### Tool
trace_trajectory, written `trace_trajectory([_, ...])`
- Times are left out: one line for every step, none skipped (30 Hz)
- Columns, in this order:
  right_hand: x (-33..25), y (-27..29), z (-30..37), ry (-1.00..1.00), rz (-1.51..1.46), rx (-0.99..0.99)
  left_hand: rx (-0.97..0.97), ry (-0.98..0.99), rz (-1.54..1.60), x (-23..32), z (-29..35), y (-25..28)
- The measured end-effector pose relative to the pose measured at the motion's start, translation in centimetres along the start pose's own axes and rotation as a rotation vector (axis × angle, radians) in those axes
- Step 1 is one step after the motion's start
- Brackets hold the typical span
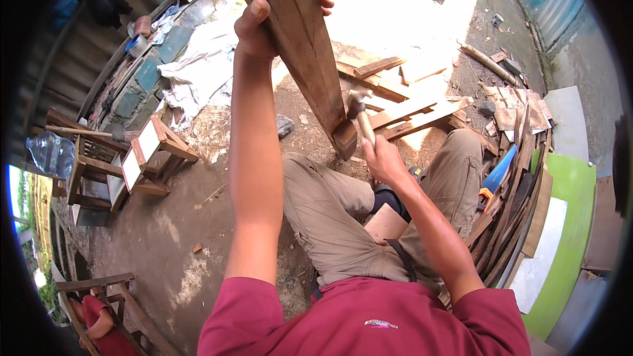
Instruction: The person sits on the ground and repeatedly strikes wooden planks with a hammer to break them into smaller pieces. They handle multiple planks, positioning them and striking them until they split.
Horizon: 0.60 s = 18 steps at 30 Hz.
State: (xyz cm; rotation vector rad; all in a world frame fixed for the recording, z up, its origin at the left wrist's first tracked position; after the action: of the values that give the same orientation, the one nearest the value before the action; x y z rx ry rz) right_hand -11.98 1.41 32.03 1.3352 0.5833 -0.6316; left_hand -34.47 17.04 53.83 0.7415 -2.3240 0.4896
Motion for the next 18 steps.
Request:
trace_trajectory([0.3,0.1,0.4,-0.027,-0.003,-0.04,-0.063,-0.026,0.001,0.2,-0.2,-0.2])
trace_trajectory([0.4,0.6,0.8,-0.054,-0.005,-0.08,-0.126,-0.052,0.002,0.5,-0.3,-0.5])
trace_trajectory([0.6,1.7,0.9,-0.083,-0.001,-0.112,-0.007,0.046,-0.251,0.7,-0.3,-0.9])
trace_trajectory([0.0,2.3,1.0,-0.102,-0.128,-0.146,-0.064,0.029,-0.171,0.7,0.3,-0.4])
trace_trajectory([-0.7,3.1,0.5,-0.03,-0.073,-0.091,-0.119,0.011,-0.088,0.6,0.5,0.5])
trace_trajectory([-1.4,4.3,-0.3,0.044,-0.01,-0.021,-0.181,-0.021,0.001,0.0,0.5,0.9])
trace_trajectory([-3.6,5.8,-0.7,0.081,-0.07,-0.012,-0.149,-0.018,-0.004,0.3,0.4,1.1])
trace_trajectory([-5.1,6.8,-0.7,0.103,-0.12,-0.007,-0.108,-0.015,0.006,0.1,0.9,1.0])
trace_trajectory([-5.2,7.1,-1.3,0.117,-0.126,0.051,-0.067,-0.016,0.018,0.0,1.2,0.3])
trace_trajectory([-5.5,7.2,-1.4,0.124,-0.185,0.067,-0.025,-0.016,0.029,-0.1,1.4,-0.3])
trace_trajectory([-4.9,6.3,-1.1,0.109,-0.164,0.091,0.073,0.002,-0.089,-0.2,1.7,-0.8])
trace_trajectory([-4.4,5.4,-0.7,0.11,-0.147,0.118,0.05,-0.021,-0.041,-0.5,1.5,-1.3])
trace_trajectory([-2.2,3.2,-0.3,0.056,-0.077,0.019,0.02,-0.042,0.012,-1.0,1.1,-1.5])
trace_trajectory([0.3,1.4,0.1,0.002,0.001,-0.071,-0.016,-0.071,0.072,-1.4,0.4,-1.7])
trace_trajectory([1.7,0.7,0.9,-0.026,0.01,-0.089,0.011,-0.052,0.0,-1.4,0.1,-2.0])
trace_trajectory([2.6,0.0,1.4,-0.054,0.012,-0.117,0.044,-0.024,-0.077,-1.0,0.4,-2.4])
trace_trajectory([3.4,-0.1,1.4,-0.075,-0.056,-0.085,0.077,0.002,-0.153,-0.7,0.4,-2.7])
trace_trajectory([4.2,-0.3,1.7,-0.103,-0.124,-0.06,0.092,0.0,-0.169,-0.8,0.3,-2.9])
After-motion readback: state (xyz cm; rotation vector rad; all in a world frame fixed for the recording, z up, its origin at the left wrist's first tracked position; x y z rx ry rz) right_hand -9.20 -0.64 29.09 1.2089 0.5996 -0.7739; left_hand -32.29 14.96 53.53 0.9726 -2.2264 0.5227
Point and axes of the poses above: each hand's wrist, its own z-axis away from the middle knuckle, its own y-axis out of the back of the hand, x = y × z, the point moved 2 cm from there along -z, towards the middle knuckle, and after that the axes turned 2 degrees about -x, right-handed, at the moved point
